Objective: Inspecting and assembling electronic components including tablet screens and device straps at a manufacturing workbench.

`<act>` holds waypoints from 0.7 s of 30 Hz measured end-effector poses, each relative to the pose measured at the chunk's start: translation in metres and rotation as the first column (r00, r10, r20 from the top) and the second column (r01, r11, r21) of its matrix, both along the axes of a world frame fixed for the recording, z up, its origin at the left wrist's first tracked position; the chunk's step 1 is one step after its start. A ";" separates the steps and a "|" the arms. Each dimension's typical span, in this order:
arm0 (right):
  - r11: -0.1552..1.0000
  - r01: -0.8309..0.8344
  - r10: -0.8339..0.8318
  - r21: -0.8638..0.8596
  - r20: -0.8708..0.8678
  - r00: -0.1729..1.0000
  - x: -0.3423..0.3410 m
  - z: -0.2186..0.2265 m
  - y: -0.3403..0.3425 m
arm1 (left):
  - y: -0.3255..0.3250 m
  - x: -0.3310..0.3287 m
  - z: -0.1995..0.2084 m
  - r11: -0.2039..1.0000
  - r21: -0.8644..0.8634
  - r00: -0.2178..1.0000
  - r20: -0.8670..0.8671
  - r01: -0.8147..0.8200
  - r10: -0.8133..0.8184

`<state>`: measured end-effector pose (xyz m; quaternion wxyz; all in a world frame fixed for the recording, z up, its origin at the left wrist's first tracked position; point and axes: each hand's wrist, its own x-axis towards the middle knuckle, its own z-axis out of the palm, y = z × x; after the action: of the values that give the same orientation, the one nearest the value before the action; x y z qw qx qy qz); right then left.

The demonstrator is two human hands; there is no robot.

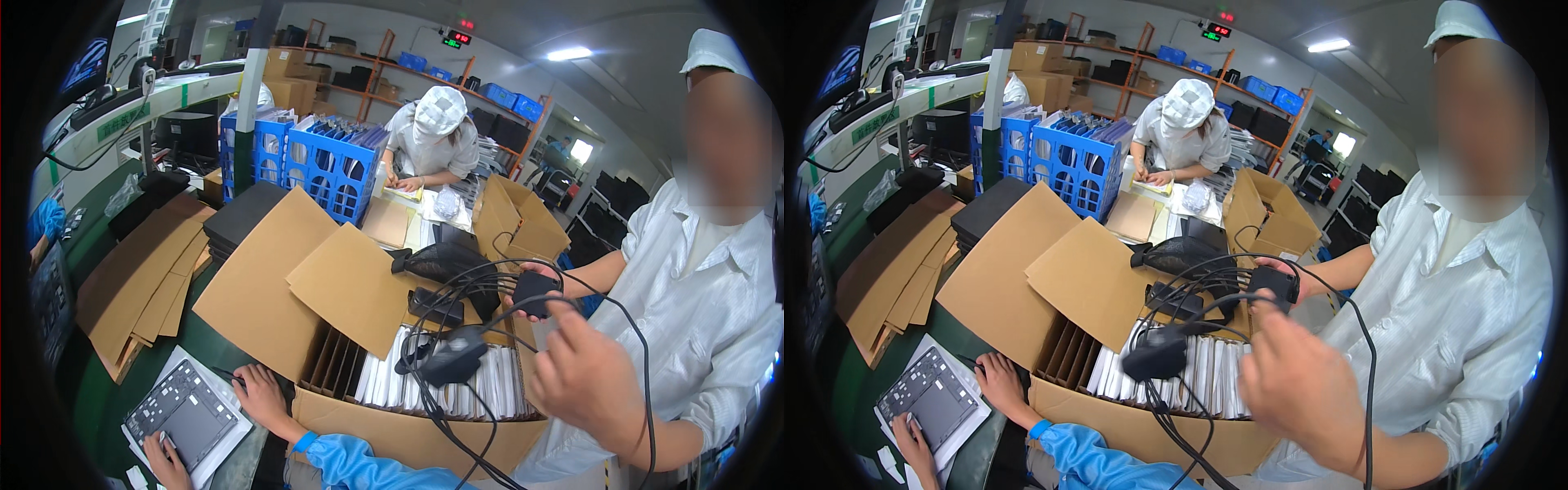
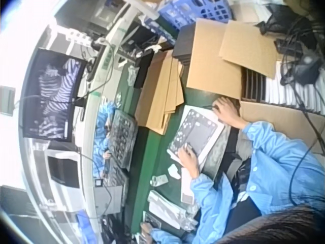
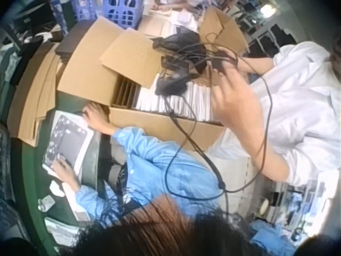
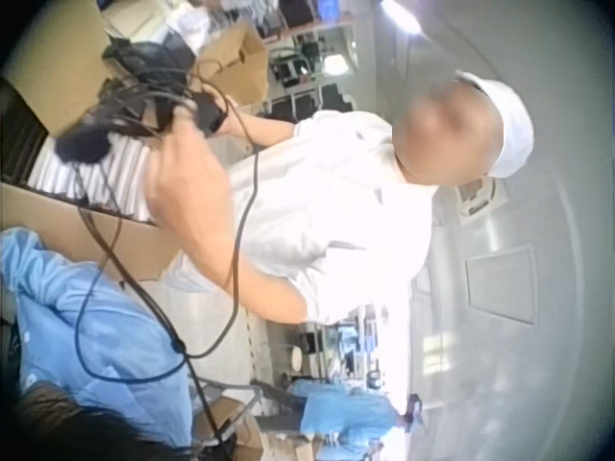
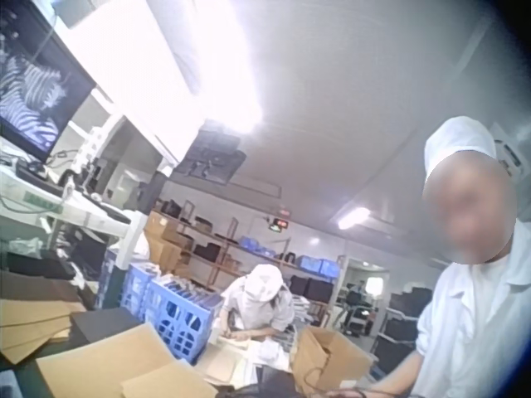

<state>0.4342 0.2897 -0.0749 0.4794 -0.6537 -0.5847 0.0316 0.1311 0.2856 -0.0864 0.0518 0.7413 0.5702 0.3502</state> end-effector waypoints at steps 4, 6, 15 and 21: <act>1.000 0.009 -0.009 -0.016 0.010 1.000 0.000 0.000 -0.001 | -0.005 0.010 0.019 0.996 -0.090 0.999 0.042 0.016 -0.012; 1.000 0.006 -0.006 -0.017 0.011 1.000 0.000 0.000 -0.001 | -0.005 0.008 0.014 0.997 -0.073 0.999 0.033 0.009 -0.006; 1.000 -0.003 0.002 -0.027 -0.018 1.000 0.001 -0.002 0.000 | -0.001 0.003 0.005 1.000 -0.003 0.999 -0.053 -0.007 0.006; 1.000 0.015 -0.015 -0.004 0.000 1.000 0.002 -0.003 0.000 | -0.002 0.005 0.008 0.998 -0.066 0.999 -0.037 -0.020 0.018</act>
<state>0.4365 0.2894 -0.0777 0.4783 -0.6591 -0.5796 0.0294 0.1359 0.2833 -0.0781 0.0630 0.7398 0.5896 0.3180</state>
